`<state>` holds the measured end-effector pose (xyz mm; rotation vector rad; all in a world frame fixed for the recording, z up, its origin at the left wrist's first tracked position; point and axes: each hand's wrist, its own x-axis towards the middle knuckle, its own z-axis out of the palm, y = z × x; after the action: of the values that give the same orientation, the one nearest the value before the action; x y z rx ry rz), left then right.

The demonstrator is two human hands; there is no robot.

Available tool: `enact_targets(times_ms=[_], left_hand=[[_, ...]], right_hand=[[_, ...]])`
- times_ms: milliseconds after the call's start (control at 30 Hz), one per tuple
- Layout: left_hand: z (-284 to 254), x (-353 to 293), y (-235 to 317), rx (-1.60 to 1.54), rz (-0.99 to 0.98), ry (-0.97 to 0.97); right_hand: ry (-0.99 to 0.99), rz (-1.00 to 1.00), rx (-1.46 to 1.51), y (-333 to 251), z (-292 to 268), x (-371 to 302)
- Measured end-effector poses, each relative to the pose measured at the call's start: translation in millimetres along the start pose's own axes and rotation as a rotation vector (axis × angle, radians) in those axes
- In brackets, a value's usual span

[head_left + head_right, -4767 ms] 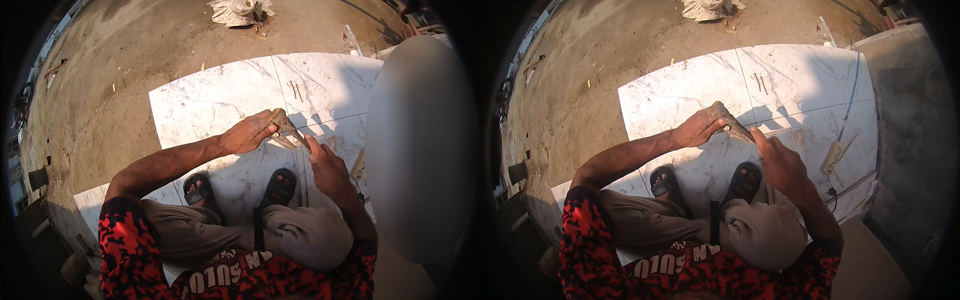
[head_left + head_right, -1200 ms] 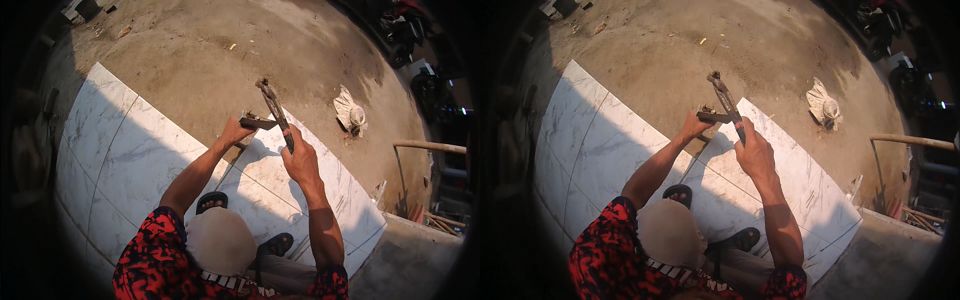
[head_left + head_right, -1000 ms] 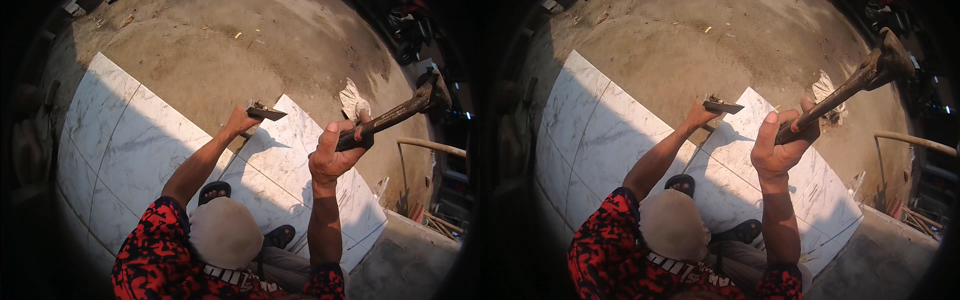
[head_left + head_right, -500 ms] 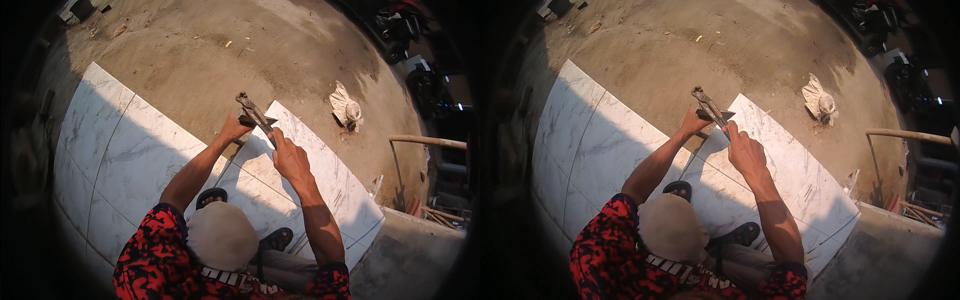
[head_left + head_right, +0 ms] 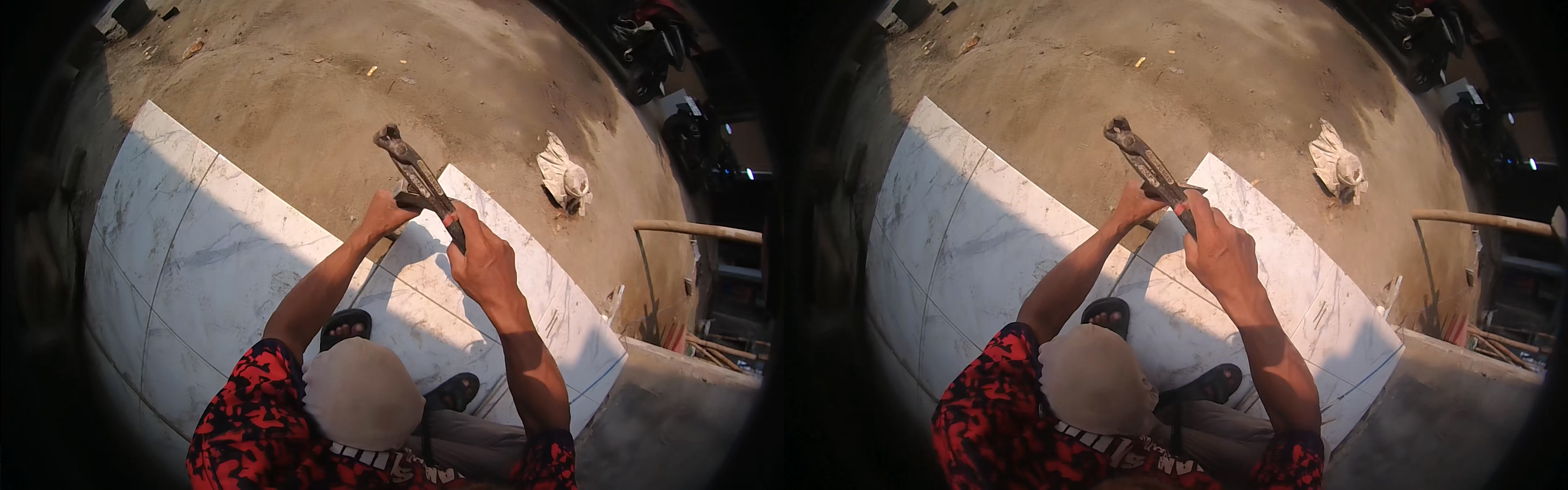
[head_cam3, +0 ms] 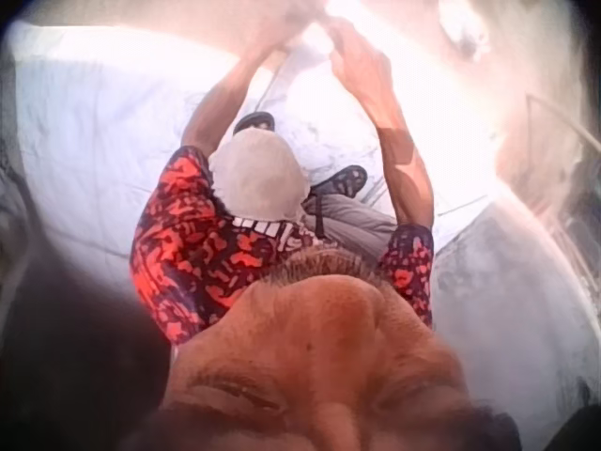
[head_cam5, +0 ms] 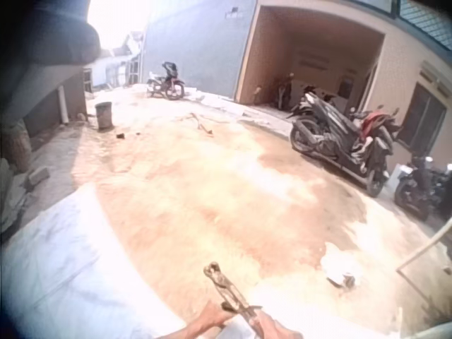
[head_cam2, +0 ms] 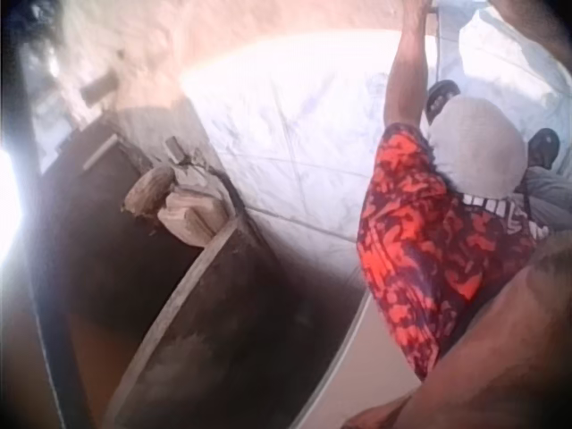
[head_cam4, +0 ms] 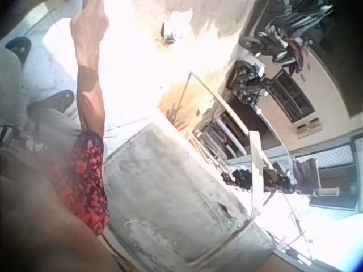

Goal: The person nips small pieces from the edge of a tile fragment using tower pincers and a hammer.

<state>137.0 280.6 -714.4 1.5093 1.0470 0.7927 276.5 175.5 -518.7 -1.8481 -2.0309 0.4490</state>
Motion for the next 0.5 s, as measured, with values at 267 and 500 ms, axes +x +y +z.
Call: enact_targets(times_ms=[267,500], left_hand=[[8,-12,5,-0.122,0.032,-0.011],[8,-14,-3,0.045,-0.042,0.056]], right_hand=[[-0.042,0.112,-0.115,21,11,-9],[0.467,0.178,0.683,-34,-44,8]])
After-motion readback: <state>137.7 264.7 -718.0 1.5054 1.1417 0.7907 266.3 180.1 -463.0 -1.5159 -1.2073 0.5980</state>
